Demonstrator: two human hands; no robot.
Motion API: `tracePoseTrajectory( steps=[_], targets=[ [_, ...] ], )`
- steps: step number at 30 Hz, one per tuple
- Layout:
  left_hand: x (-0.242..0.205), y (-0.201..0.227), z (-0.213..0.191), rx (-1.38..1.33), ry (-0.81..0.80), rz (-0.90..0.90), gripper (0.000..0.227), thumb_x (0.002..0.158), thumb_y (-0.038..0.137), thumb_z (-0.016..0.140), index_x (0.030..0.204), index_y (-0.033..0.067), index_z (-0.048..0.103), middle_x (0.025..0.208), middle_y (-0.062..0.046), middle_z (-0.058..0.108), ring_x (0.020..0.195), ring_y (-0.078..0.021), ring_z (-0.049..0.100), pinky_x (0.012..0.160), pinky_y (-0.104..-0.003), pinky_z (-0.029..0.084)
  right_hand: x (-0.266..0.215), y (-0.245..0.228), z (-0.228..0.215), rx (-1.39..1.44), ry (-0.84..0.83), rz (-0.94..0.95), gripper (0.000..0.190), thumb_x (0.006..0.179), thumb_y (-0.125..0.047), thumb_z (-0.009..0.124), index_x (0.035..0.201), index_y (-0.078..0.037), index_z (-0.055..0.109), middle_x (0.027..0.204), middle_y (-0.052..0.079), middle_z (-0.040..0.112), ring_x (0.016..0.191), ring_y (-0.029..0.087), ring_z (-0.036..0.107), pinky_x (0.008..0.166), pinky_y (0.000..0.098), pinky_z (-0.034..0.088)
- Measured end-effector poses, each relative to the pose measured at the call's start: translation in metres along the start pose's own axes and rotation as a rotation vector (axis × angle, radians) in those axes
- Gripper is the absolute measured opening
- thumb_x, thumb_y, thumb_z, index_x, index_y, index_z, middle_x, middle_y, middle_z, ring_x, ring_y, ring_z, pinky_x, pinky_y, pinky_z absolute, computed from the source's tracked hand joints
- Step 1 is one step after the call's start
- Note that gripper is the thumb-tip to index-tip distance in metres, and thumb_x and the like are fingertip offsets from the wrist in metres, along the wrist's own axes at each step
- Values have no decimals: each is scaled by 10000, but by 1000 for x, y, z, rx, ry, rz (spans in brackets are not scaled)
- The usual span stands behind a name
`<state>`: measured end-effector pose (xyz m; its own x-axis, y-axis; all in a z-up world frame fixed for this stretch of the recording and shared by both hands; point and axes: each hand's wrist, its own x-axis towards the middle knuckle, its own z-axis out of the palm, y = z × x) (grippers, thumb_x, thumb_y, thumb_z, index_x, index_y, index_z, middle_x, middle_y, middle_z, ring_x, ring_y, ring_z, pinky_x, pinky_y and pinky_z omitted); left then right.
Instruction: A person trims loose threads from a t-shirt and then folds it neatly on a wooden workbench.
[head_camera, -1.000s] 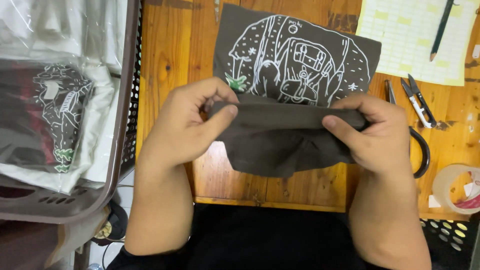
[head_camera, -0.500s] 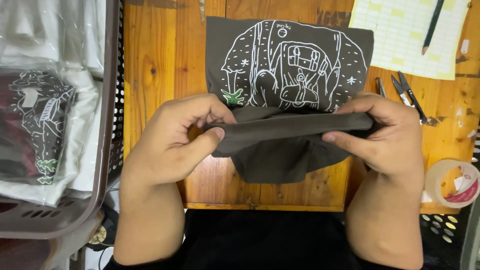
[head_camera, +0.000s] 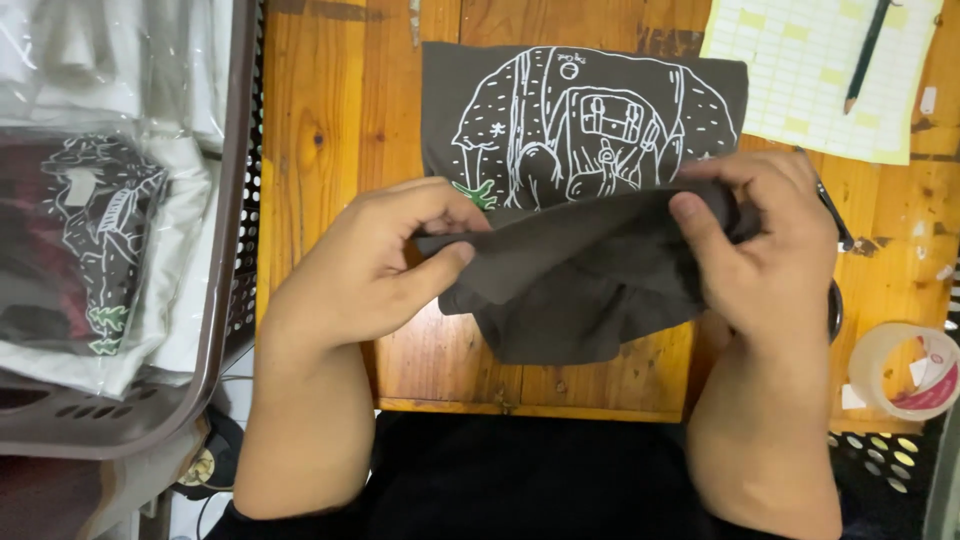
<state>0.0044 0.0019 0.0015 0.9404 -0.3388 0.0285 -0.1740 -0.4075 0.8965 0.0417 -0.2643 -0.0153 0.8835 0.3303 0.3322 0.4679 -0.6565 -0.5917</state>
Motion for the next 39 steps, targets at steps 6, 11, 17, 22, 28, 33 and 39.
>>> tracePoseTrajectory(
  steps=[6,11,17,22,28,33,39],
  targets=[
    [7,4,12,-7,-48,133,80,810,63,468,845,64,540,801,-30,566,745,-166,550,659,-277,423,9,-27,19,105,-206,-345,488,833,-315,506,1223,-30,438,1266,136,451,1194,280,416,1024,413,276],
    [8,10,14,-29,-95,55,104,833,106,433,835,88,535,711,18,585,609,-119,535,559,-251,403,6,-33,30,144,-304,-278,241,842,-238,490,996,-54,517,887,26,533,983,235,427,871,360,257],
    [5,10,8,-41,-133,-44,237,785,165,506,1013,102,503,808,6,589,713,-116,577,603,-243,443,2,-23,31,212,-42,-131,197,885,-102,493,697,-43,487,668,42,476,679,198,448,716,328,323],
    [5,11,2,14,-126,-132,283,762,65,540,1038,117,506,795,25,591,621,-85,550,553,-225,433,0,-16,33,209,72,34,175,933,-42,493,768,9,521,704,67,449,666,179,428,613,272,333],
    [3,9,5,-146,48,-229,222,772,-11,558,963,104,555,762,21,613,608,-63,539,572,-188,442,1,-14,33,156,75,130,222,971,-102,492,767,-18,509,708,41,454,675,152,416,631,267,330],
    [2,4,10,-222,225,51,231,798,-127,460,837,43,611,867,-53,580,762,-116,561,655,-173,440,1,-14,33,131,76,145,192,974,-90,499,801,-15,539,723,36,463,697,152,430,646,267,339],
    [1,0,16,-433,239,78,275,818,-120,451,1038,15,547,1040,-89,581,991,-158,569,888,-225,471,2,-10,34,83,90,204,182,977,-93,502,818,-26,561,740,27,482,704,144,448,644,261,343]
  ],
)
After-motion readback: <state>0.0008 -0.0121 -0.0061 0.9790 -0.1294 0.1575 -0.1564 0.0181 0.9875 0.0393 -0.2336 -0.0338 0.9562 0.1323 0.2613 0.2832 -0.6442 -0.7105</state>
